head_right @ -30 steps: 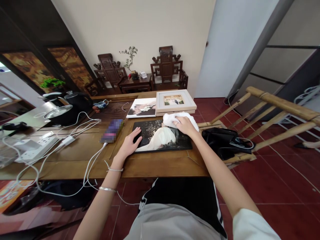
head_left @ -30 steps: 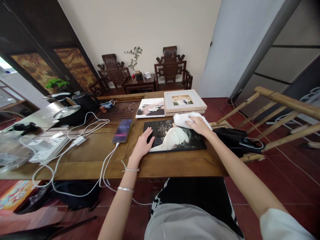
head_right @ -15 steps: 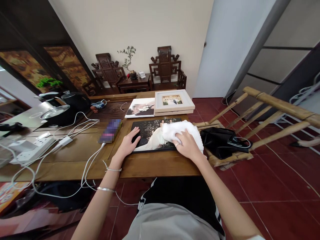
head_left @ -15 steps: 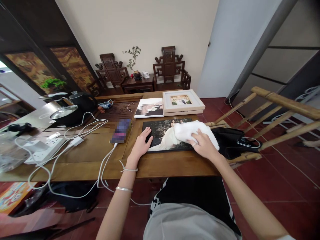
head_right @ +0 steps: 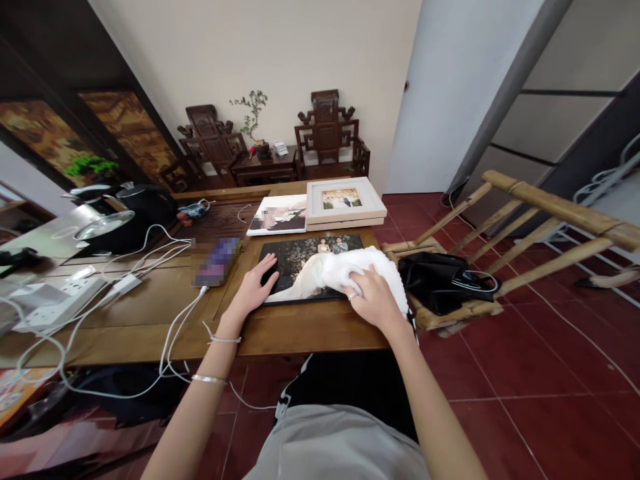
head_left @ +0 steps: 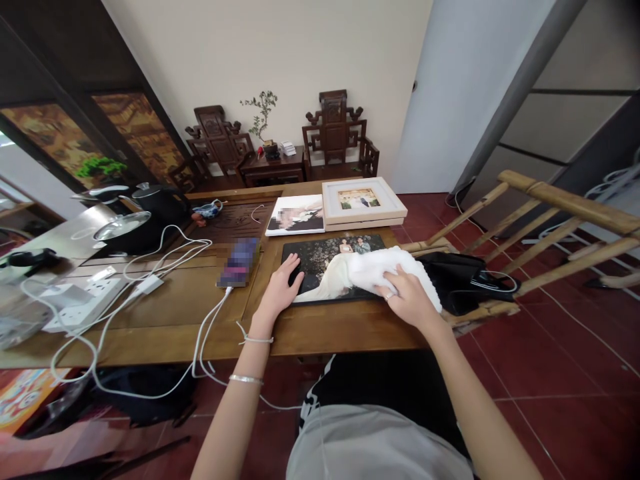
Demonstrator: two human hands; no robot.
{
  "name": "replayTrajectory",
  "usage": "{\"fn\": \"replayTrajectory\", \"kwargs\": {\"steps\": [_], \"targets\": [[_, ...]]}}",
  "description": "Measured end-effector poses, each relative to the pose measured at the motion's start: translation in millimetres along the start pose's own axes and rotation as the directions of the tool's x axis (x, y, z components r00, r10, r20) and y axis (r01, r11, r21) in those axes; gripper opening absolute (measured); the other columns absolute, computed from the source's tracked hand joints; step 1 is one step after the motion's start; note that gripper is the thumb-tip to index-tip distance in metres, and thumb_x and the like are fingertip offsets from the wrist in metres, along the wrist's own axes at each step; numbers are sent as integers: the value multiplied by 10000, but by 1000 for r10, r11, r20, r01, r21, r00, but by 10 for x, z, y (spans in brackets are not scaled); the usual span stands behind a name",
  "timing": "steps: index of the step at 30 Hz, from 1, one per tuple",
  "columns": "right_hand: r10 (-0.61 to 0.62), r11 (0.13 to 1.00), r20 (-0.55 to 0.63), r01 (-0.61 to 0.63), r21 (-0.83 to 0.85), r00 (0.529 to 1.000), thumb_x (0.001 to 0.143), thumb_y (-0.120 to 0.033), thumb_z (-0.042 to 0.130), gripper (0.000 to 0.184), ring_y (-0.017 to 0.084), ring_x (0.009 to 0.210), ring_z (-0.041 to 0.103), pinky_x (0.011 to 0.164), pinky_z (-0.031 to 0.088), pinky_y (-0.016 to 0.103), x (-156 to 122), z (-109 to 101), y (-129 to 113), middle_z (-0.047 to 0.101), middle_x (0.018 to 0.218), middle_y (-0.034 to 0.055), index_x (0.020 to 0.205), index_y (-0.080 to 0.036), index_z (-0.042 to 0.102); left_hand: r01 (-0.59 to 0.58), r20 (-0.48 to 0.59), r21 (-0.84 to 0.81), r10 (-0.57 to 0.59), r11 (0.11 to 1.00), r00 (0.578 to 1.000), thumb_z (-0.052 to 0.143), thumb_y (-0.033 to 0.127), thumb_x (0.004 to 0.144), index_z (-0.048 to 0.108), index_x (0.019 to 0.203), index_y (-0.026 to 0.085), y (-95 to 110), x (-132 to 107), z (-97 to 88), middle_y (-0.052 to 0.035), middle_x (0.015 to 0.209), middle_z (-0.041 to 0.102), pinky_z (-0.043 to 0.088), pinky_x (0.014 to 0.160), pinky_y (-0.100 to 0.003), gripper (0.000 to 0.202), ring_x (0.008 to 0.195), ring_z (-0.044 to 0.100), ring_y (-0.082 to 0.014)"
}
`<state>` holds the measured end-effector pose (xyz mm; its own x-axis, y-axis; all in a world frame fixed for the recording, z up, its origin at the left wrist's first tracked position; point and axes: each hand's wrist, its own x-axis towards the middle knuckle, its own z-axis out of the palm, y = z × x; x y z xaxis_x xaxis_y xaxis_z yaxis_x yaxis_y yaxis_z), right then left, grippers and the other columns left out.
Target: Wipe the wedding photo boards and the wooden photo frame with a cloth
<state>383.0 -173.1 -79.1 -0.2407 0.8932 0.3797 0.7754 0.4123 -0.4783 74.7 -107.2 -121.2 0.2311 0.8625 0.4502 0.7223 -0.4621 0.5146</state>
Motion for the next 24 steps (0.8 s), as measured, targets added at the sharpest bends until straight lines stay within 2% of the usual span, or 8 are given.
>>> {"fn": "replayTrajectory", "kwargs": {"steps": [2,5,7,11,14,17,19,24], "targets": [[-4,1000,46,5,-21,999,867,-241,468,213,252,780,631,1061,358,425,201,-8,76,695,741,48,683,-246,576,0,3,-3,0,1000,1000,481,362,933,601,1296,122,3,0,-1,-162,1450,531,347,1180,-468,452,1399,444,-270],[34,999,89,-31,-41,995,856,-254,484,200,260,832,628,903,425,355,550,-4,197,723,809,84,719,-217,625,4,7,-1,-4,1000,1000,487,367,931,601,1297,122,3,-1,-2,-159,1452,529,348,1180,-472,455,1396,448,-270],[58,998,101,-54,-43,993,851,-268,493,205,265,863,623,812,425,323,769,16,262,731,863,104,759,-193,660,4,7,3,-4,1000,1000,487,373,932,601,1296,110,2,-3,-3,-167,1450,527,345,1182,-469,463,1397,447,-267],[44,997,89,-39,-60,995,845,-266,492,231,259,875,615,747,397,298,1103,82,345,742,909,108,800,-173,698,7,12,10,-7,1000,1000,485,374,937,598,1302,128,3,-4,-12,-153,1456,524,344,1184,-472,455,1402,440,-260],[39,997,75,-34,-67,996,844,-268,491,238,254,862,619,728,388,292,1250,133,380,749,924,97,831,-177,711,8,20,9,-8,1000,1000,487,372,936,595,1308,153,9,-3,-22,-135,1459,526,346,1183,-475,444,1401,440,-260],[40,996,63,-35,-78,997,852,-265,479,253,259,877,622,736,385,297,1276,168,381,748,951,105,868,-176,716,6,23,4,-6,1000,1000,491,370,936,591,1312,135,10,-1,-25,-149,1461,521,338,1188,-472,456,1403,436,-265],[32,995,67,-26,-97,997,855,-262,476,250,262,864,618,741,384,304,1197,176,347,743,915,111,844,-177,711,9,21,4,-9,1000,1000,490,368,936,592,1311,130,7,0,-21,-153,1459,522,336,1189,-473,456,1405,434,-268],[-31,985,76,43,-166,997,851,-259,487,209,274,831,600,834,412,352,650,132,148,701,792,89,756,-206,666,8,12,6,-9,1000,1000,482,367,937,597,1306,144,-5,3,-1,-142,1459,525,341,1185,-477,446,1403,437,-262]]}}
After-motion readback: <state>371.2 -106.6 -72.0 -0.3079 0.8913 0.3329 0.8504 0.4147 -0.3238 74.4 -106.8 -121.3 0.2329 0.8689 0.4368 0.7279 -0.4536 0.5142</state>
